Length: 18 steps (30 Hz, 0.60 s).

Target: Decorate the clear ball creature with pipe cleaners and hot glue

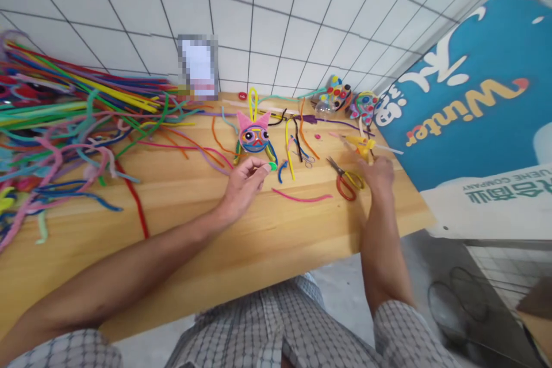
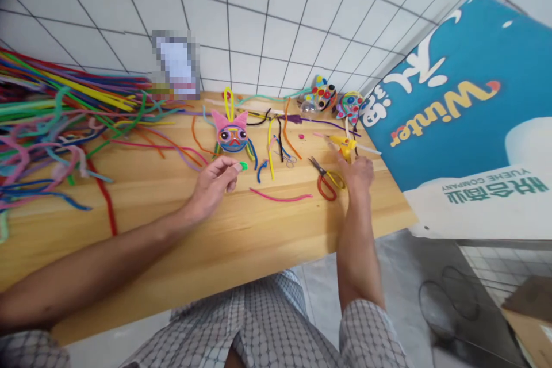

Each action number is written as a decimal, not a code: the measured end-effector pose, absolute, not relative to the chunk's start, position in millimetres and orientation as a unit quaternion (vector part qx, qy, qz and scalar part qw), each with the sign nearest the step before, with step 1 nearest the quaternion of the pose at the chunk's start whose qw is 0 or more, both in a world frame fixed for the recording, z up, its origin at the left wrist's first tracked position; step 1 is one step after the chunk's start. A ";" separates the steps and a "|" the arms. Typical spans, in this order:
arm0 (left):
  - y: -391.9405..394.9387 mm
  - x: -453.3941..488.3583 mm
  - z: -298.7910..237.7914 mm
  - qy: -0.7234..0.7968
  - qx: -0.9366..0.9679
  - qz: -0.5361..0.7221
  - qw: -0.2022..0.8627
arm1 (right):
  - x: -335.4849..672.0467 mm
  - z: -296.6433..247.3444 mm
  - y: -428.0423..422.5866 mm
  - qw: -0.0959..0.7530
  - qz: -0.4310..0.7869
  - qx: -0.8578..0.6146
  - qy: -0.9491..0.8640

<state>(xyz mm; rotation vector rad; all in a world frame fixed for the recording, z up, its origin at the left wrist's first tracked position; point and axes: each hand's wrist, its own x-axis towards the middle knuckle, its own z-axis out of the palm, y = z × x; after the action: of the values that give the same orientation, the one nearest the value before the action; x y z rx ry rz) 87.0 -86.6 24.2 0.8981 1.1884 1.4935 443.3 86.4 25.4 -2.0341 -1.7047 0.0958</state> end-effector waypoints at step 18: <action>-57.9 84.4 100.5 0.448 0.445 0.706 0.320 | 232.2 135.6 -20.7 0.490 0.234 -0.307 -0.782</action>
<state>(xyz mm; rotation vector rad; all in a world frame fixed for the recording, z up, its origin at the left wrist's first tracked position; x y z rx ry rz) 84.4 -57.9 100.5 1.1694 1.1784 1.8563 232.2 -20.7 135.6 -0.7460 -1.8988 0.5676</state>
